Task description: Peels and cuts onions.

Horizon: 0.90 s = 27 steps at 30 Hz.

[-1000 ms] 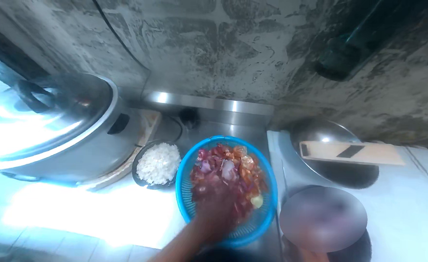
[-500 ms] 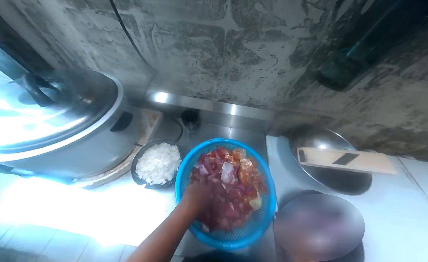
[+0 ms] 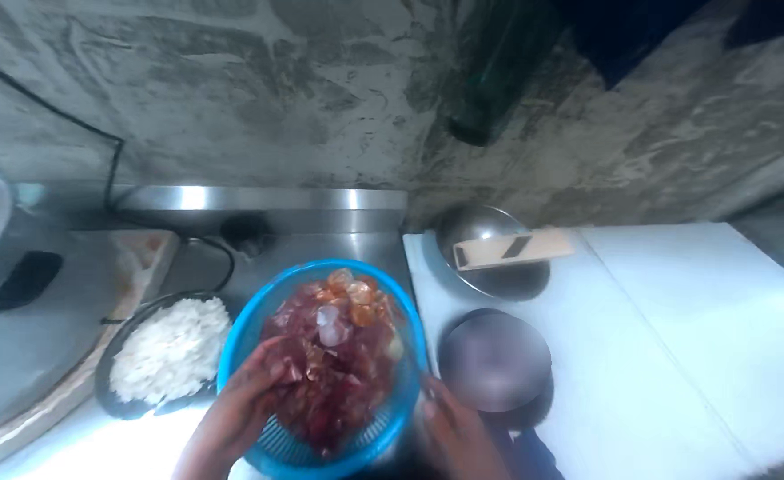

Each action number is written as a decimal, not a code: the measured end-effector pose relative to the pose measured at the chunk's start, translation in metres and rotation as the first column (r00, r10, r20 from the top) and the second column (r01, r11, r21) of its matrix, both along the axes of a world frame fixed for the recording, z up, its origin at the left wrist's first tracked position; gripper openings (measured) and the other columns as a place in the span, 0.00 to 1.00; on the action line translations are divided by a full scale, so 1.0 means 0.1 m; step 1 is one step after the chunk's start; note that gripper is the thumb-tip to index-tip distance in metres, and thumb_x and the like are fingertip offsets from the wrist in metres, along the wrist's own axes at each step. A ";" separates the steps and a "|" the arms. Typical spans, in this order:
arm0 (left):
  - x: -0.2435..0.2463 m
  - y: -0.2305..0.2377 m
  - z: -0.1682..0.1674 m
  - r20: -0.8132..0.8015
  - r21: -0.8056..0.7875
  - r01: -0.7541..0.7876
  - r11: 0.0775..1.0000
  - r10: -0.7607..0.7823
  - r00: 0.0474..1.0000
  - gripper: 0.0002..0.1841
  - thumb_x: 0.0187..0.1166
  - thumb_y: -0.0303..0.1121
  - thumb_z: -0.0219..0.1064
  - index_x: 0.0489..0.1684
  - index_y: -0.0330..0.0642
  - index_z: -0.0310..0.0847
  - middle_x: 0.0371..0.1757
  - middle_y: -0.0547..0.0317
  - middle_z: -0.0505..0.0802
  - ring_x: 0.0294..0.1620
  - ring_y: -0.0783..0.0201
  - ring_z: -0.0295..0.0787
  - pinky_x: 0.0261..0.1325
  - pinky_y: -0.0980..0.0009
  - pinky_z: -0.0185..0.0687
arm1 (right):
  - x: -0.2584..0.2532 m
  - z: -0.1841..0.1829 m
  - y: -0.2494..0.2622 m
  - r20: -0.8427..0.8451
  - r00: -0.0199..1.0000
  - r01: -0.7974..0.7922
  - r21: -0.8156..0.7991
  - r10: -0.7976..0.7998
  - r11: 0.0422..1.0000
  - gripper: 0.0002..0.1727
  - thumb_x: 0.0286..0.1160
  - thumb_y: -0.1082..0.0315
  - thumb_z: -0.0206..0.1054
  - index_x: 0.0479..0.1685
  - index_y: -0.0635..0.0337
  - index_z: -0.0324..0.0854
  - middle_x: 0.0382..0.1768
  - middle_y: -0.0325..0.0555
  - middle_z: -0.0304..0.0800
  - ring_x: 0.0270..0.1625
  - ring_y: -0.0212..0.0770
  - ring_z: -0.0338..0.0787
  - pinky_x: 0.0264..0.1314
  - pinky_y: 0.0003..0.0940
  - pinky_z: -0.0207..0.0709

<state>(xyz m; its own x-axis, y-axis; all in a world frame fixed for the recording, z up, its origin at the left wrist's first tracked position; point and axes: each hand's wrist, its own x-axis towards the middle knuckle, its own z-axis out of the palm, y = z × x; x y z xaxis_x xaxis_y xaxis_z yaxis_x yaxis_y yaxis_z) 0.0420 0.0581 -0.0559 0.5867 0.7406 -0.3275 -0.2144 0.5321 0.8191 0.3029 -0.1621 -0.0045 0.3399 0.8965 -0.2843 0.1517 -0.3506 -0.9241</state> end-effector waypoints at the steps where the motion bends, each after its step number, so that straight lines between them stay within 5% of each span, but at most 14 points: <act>1: 0.03 -0.04 0.01 -0.069 0.049 0.026 0.998 -0.023 0.997 0.34 0.64 0.38 0.78 0.74 0.47 0.70 0.46 0.54 0.92 0.39 0.61 0.93 0.40 0.63 0.93 | -0.01 0.01 0.01 0.011 1.000 -0.029 -0.011 0.029 1.000 0.27 0.89 0.58 0.58 0.83 0.60 0.70 0.29 0.41 0.85 0.23 0.34 0.80 0.28 0.35 0.79; 3: 0.09 -0.10 0.06 -0.405 0.242 0.162 0.957 -0.052 0.913 0.34 0.62 0.31 0.78 0.73 0.43 0.73 0.53 0.53 0.92 0.47 0.60 0.92 0.48 0.61 0.92 | -0.02 0.02 0.03 0.036 0.995 -0.096 -0.024 0.096 0.995 0.29 0.88 0.55 0.58 0.84 0.58 0.69 0.30 0.43 0.86 0.24 0.35 0.81 0.30 0.37 0.80; 5: 0.19 -0.19 0.14 -0.737 0.400 0.378 0.835 0.049 0.674 0.35 0.59 0.41 0.84 0.70 0.44 0.79 0.58 0.50 0.91 0.56 0.54 0.90 0.61 0.49 0.86 | -0.02 0.02 0.04 0.078 0.983 -0.167 -0.013 0.168 0.986 0.31 0.87 0.52 0.59 0.85 0.58 0.68 0.31 0.45 0.87 0.25 0.37 0.81 0.31 0.40 0.81; 7: 0.28 -0.32 0.23 -0.832 0.478 0.470 0.742 0.210 0.514 0.36 0.59 0.48 0.84 0.70 0.45 0.83 0.65 0.41 0.88 0.63 0.41 0.87 0.64 0.37 0.82 | 0.00 0.02 0.03 0.117 0.965 -0.234 -0.010 0.234 0.972 0.33 0.87 0.49 0.60 0.86 0.58 0.67 0.33 0.47 0.88 0.27 0.38 0.84 0.34 0.42 0.83; 10: 0.33 -0.46 0.38 -0.815 0.557 0.436 0.707 0.363 0.452 0.33 0.60 0.40 0.84 0.71 0.51 0.84 0.81 0.35 0.74 0.68 0.36 0.83 0.59 0.40 0.86 | 0.00 0.06 0.08 0.136 0.929 -0.344 -0.017 0.343 0.939 0.34 0.87 0.49 0.59 0.86 0.58 0.67 0.34 0.49 0.89 0.29 0.41 0.85 0.36 0.45 0.84; 12: 0.30 -0.47 0.44 -0.773 0.597 0.362 0.716 0.390 0.501 0.34 0.60 0.40 0.84 0.72 0.49 0.83 0.78 0.40 0.78 0.66 0.43 0.85 0.60 0.44 0.87 | -0.02 0.14 0.16 0.115 0.903 -0.414 -0.030 0.415 0.910 0.33 0.87 0.50 0.59 0.86 0.59 0.67 0.37 0.53 0.90 0.32 0.43 0.87 0.40 0.48 0.84; 14: 0.29 -0.47 0.48 -0.693 0.597 0.223 0.770 0.355 0.628 0.40 0.57 0.46 0.84 0.75 0.43 0.77 0.65 0.52 0.89 0.60 0.59 0.89 0.62 0.55 0.88 | -0.04 0.17 0.24 0.124 0.883 -0.454 -0.017 0.452 0.891 0.33 0.87 0.49 0.58 0.87 0.56 0.67 0.34 0.51 0.89 0.30 0.43 0.86 0.38 0.47 0.83; 16: 0.29 -0.47 0.48 -0.565 0.562 0.083 0.823 0.309 0.765 0.40 0.51 0.46 0.87 0.68 0.42 0.78 0.52 0.61 0.94 0.50 0.69 0.92 0.54 0.67 0.91 | -0.09 0.26 0.35 0.113 0.872 -0.478 -0.009 0.475 0.879 0.32 0.89 0.50 0.57 0.88 0.53 0.67 0.37 0.51 0.90 0.32 0.43 0.87 0.40 0.48 0.84; 21: 0.27 -0.59 0.52 -0.166 0.442 -0.074 0.894 0.163 0.973 0.28 0.57 0.29 0.85 0.61 0.34 0.85 0.49 0.52 0.96 0.49 0.59 0.95 0.54 0.63 0.94 | -0.24 0.46 0.53 0.094 0.847 -0.529 0.050 0.523 0.847 0.32 0.90 0.53 0.56 0.89 0.57 0.64 0.61 0.53 0.90 0.53 0.41 0.93 0.61 0.47 0.85; 27: 0.21 -0.74 0.65 -0.010 0.433 -0.043 0.900 0.053 0.999 0.31 0.60 0.23 0.83 0.68 0.31 0.80 0.55 0.52 0.96 0.51 0.59 0.96 0.57 0.62 0.94 | -0.31 0.55 0.53 0.117 0.834 -0.548 0.080 0.539 0.832 0.36 0.90 0.52 0.56 0.90 0.65 0.58 0.51 0.57 0.91 0.45 0.43 0.92 0.53 0.46 0.86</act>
<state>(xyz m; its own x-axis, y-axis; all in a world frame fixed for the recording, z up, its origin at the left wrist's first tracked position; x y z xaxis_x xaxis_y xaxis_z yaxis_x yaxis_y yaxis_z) 0.0628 -0.0158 0.0088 0.5436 0.8391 0.0197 -0.2106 0.1137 0.9710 0.2722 -0.1096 0.0508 -0.1926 0.9665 -0.1698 0.3690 -0.0890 -0.9252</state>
